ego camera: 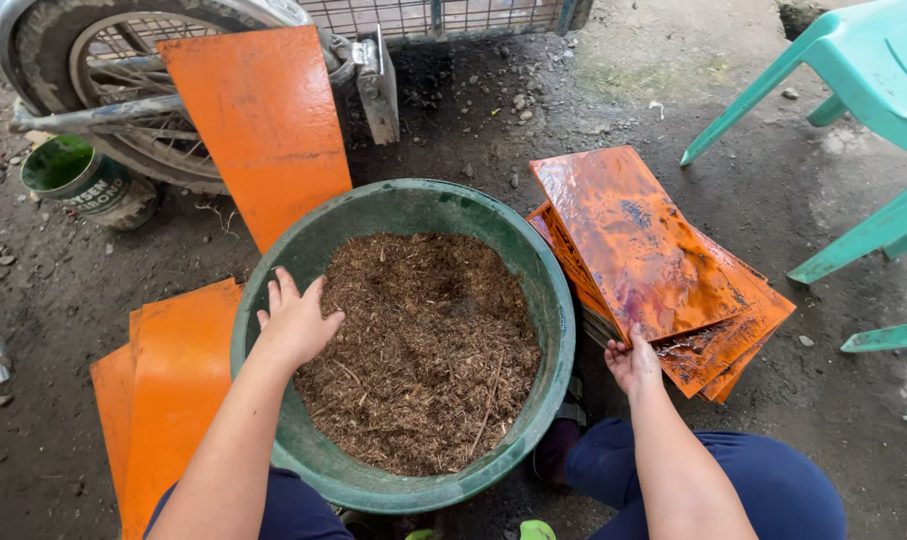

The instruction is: The person scrubs orange-painted wooden planks with a handful of fibrous material taken from a green basin. They repeatedly rub the surface of each plank, flip it over, and continue scrubbing before placing it aside.

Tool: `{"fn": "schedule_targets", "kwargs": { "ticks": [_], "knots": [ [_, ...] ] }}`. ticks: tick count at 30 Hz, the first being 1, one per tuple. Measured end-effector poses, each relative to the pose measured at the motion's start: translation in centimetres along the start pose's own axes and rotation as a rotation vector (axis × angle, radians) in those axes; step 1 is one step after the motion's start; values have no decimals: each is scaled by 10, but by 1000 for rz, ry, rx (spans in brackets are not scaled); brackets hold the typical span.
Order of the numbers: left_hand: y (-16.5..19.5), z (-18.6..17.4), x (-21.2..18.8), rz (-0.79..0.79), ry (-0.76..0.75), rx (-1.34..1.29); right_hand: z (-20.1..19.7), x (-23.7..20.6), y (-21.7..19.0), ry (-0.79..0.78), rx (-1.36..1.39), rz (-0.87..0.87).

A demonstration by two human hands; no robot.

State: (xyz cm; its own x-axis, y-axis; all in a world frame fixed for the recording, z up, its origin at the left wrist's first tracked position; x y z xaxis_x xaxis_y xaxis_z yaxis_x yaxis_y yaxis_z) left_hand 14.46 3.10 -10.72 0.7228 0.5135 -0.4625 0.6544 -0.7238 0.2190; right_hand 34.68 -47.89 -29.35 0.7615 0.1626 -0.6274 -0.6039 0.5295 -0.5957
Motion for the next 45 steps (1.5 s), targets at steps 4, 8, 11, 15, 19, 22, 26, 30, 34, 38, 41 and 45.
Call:
{"fn": "schedule_targets", "kwargs": {
  "ticks": [4,8,11,15,19,22,26,30,34,38,41,45],
  "knots": [
    [2,-1,-1,1,-14,-8,35,2,7,-69,-8,-82],
    [0,1,-6,7,-39,-27,59,-11,22,-14,-179,-221],
    [-10,-3,-11,-1,-36,-39,78,-21,20,-48,-274,-324],
    [-25,-11,-20,16,-13,-52,107,-33,2,-141,-301,-445],
    [-38,-18,-27,32,13,-78,128,-42,13,-137,-286,-442],
    [-40,-19,-34,51,19,-82,141,-51,39,-125,-311,-418],
    [-31,-6,-45,68,-39,-46,157,-64,80,-110,-267,-366],
    [-31,-6,-50,89,-43,-45,187,-80,130,-105,-209,-305],
    [-46,-16,-49,55,-15,-72,214,-108,206,-53,-238,-103],
    [-62,-19,-51,17,6,-48,239,-133,286,-126,-73,2],
    [-76,-20,-54,-9,36,-45,253,-143,346,-190,35,66],
    [-101,-22,-57,-40,69,-73,267,-162,412,-211,98,235]
  ]
}}
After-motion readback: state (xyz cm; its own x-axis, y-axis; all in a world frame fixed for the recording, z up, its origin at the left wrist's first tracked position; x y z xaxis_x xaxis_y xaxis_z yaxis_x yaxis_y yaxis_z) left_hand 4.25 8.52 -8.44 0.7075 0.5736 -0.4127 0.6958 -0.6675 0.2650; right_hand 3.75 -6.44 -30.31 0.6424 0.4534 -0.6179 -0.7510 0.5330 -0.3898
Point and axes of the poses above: each hand's wrist, its own x-axis towards the middle knuckle, its own z-axis out of the palm, y = z × x, the point moved 10 cm from there along x, towards the middle knuckle, and after that the axes turned 8 degrees about -y, right-handed, at the moved point
